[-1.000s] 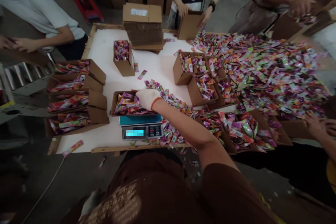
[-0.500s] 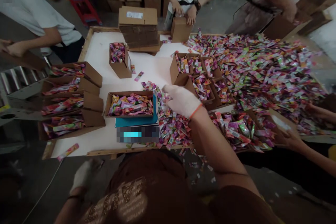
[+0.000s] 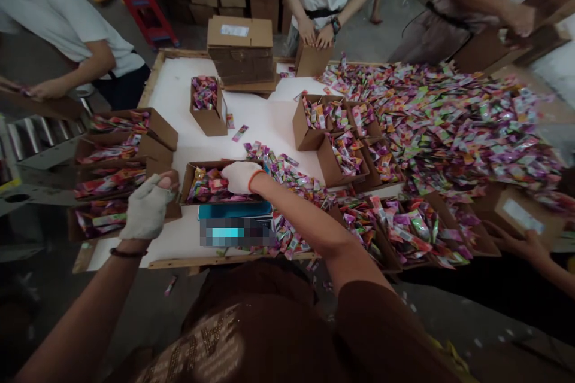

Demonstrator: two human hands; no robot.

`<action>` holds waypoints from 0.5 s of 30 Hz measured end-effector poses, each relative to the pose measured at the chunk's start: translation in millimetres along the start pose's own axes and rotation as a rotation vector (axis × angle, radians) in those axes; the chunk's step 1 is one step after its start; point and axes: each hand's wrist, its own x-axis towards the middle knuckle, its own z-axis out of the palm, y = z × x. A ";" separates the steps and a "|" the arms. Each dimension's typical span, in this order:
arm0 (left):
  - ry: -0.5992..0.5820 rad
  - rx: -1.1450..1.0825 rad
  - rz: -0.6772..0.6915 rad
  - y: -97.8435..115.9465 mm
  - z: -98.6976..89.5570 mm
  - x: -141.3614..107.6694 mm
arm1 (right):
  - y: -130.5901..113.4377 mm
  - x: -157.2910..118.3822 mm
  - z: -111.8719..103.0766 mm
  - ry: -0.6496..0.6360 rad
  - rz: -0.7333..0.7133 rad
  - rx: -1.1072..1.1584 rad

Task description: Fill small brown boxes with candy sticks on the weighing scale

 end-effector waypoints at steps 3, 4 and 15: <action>0.060 -0.054 -0.066 -12.9 -9.7 -16.7 | 21.5 -46.8 -14.0 0.195 0.055 0.176; 0.081 -0.064 -0.091 -20.2 -16.8 -21.2 | 31.2 -65.5 -17.2 0.258 0.081 0.234; 0.121 -0.022 -0.187 -46.6 -72.7 -23.3 | 71.0 -144.8 9.3 0.304 0.310 0.190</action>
